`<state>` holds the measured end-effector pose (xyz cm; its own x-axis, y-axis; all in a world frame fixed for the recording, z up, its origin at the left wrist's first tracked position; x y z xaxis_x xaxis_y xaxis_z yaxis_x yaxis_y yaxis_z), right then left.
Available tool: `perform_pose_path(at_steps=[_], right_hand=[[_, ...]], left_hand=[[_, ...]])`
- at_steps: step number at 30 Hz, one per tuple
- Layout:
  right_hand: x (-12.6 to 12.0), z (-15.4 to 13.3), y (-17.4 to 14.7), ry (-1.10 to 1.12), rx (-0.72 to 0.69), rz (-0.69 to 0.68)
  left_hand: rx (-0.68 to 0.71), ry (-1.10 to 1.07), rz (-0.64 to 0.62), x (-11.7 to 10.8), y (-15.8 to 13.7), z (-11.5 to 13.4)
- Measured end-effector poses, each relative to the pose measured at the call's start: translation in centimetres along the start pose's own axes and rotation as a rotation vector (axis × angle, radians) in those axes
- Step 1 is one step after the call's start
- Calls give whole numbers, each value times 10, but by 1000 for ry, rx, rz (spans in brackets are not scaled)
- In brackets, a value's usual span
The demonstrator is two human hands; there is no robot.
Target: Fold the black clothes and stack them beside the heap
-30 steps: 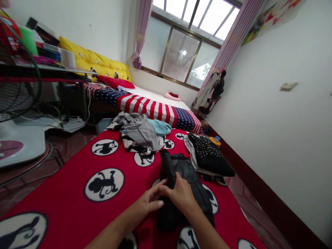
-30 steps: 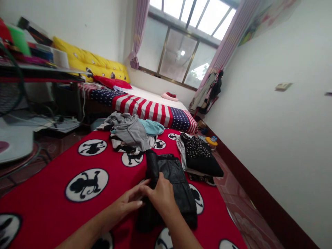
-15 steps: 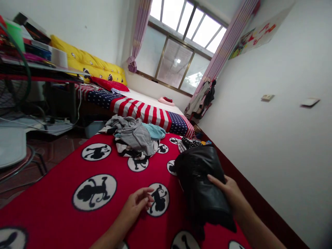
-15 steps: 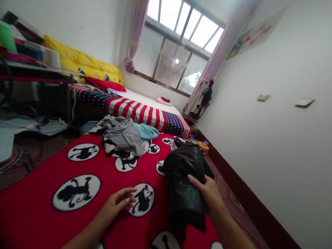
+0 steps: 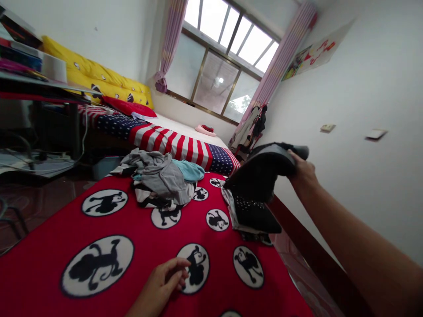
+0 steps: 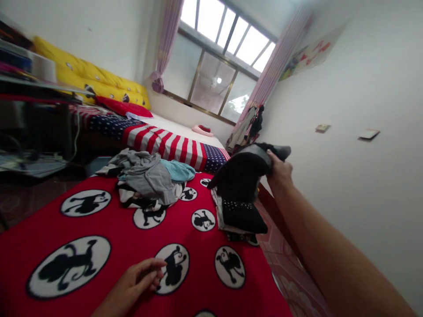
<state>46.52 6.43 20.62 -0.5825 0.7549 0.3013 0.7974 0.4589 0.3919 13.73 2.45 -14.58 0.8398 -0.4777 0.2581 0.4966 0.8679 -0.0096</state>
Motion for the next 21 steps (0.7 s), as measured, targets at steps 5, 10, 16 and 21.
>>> perform_pose_path(at_steps=[5, 10, 16, 21], right_hand=[[9, 18, 40, 50, -2, 202], [-52, 111, -14, -80, 229, 297], [-145, 183, -153, -167, 458, 254], [-124, 182, -223, -329, 495, -215]], left_hand=[[-36, 43, -34, -2, 2, -5], [-31, 73, -62, -3, 1, -8], [-7, 132, -107, -2, 2, -13], [81, 231, -103, 3, 1, -4]])
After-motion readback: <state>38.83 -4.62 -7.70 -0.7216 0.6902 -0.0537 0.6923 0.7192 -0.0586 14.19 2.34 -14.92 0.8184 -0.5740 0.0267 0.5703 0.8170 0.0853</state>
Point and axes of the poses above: each hand's wrist, its own y-axis towards the middle knuckle, its own x-axis out of the palm, z = x × y, the point moved 3 cm from there along y, towards the middle knuckle, and after that the axes turned 5 degrees about x, right-handed, at the moved point
